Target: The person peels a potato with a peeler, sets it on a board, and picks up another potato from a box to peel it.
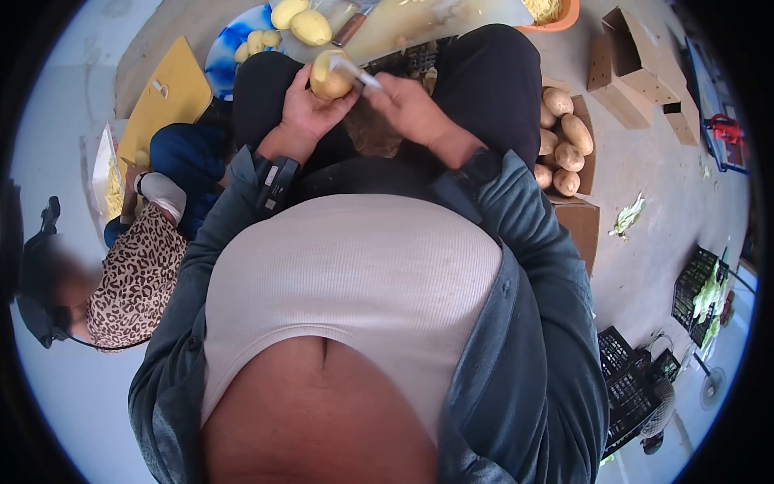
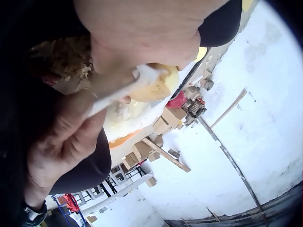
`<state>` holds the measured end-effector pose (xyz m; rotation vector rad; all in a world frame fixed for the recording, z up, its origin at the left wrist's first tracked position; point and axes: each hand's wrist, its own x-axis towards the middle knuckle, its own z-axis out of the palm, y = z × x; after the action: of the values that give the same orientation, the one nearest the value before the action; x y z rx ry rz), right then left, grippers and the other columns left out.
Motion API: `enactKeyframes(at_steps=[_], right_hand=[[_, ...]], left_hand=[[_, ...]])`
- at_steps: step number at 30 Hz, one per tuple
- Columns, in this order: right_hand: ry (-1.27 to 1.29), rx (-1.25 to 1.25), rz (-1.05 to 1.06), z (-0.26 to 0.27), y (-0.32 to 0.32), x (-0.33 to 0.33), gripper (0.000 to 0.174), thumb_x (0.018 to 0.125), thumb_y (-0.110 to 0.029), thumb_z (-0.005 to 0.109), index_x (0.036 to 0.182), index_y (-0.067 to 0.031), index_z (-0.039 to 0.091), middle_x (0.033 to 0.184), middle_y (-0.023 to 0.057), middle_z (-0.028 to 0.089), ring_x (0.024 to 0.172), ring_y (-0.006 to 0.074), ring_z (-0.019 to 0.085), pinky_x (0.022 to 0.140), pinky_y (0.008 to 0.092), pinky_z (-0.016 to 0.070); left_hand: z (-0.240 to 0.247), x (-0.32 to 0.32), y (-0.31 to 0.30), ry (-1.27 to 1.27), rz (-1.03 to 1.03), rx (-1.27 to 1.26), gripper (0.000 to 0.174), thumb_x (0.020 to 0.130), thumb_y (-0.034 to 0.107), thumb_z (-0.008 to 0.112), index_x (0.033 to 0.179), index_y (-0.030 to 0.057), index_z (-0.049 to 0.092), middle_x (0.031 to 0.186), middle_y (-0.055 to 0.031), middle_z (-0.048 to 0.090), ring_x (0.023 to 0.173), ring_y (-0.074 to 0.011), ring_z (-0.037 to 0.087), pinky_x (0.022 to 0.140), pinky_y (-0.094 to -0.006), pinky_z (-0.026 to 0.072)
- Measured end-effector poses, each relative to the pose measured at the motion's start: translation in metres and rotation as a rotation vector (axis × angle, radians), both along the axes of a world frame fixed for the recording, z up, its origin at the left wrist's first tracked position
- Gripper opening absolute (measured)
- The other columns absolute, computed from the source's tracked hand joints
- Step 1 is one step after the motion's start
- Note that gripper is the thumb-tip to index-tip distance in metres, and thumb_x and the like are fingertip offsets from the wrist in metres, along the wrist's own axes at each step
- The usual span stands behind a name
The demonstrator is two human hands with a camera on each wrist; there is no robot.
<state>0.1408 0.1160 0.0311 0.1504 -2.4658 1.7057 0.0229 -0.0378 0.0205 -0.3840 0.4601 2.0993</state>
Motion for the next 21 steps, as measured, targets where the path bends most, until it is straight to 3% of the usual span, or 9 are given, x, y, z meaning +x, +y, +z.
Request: enactKeyframes(at_steps=[4,5,7,13,21], right_hand=[[-0.078,0.062,-0.252,0.012,0.006,-0.003,0.022,0.091,-0.023,0.053,0.093,-0.0011,0.054,0.068,0.0186,0.055,0.061,0.0301,0.053,0.061,0.0359,0.0451],[-0.068,0.074,-0.253,0.016,0.005,-0.002,0.022,0.091,-0.023,0.052,0.091,-0.0007,0.053,0.068,0.0188,0.055,0.06,0.0321,0.053,0.06,0.037,0.0451],[-0.028,0.191,-0.224,0.009,0.007,-0.004,0.023,0.091,-0.024,0.052,0.086,-0.0009,0.05,0.067,0.0202,0.057,0.063,0.0388,0.056,0.058,0.0426,0.0457],[0.024,0.471,-0.135,0.013,0.002,-0.005,0.025,0.091,-0.028,0.05,0.087,-0.0034,0.046,0.071,0.0219,0.059,0.07,0.0414,0.058,0.062,0.0487,0.0468],[-0.053,0.454,-0.07,0.004,-0.011,-0.008,0.023,0.092,-0.024,0.049,0.089,-0.0024,0.044,0.072,0.0241,0.057,0.072,0.0428,0.057,0.062,0.0486,0.045]], left_hand=[[0.008,0.005,0.003,0.158,-0.093,-0.079,0.04,0.091,0.034,0.05,0.117,0.0048,0.048,0.114,-0.0146,0.055,0.106,-0.0336,0.052,0.092,-0.0481,0.042],[0.007,0.007,0.005,0.153,-0.1,-0.095,0.039,0.089,0.034,0.055,0.116,0.0068,0.049,0.111,-0.012,0.056,0.103,-0.0309,0.053,0.091,-0.0474,0.0426],[0.006,0.007,0.006,0.167,-0.135,-0.162,0.039,0.089,0.036,0.054,0.115,0.0078,0.05,0.111,-0.0108,0.056,0.103,-0.0292,0.053,0.091,-0.0472,0.0429],[0.003,0.009,0.009,0.193,-0.146,-0.262,0.04,0.091,0.041,0.045,0.115,0.0103,0.05,0.113,-0.0086,0.055,0.105,-0.0269,0.052,0.092,-0.0451,0.0424],[-0.006,0.006,0.007,0.104,-0.043,-0.34,0.039,0.091,0.041,0.042,0.113,0.0089,0.049,0.111,-0.0105,0.056,0.103,-0.0276,0.053,0.09,-0.0468,0.0414]])
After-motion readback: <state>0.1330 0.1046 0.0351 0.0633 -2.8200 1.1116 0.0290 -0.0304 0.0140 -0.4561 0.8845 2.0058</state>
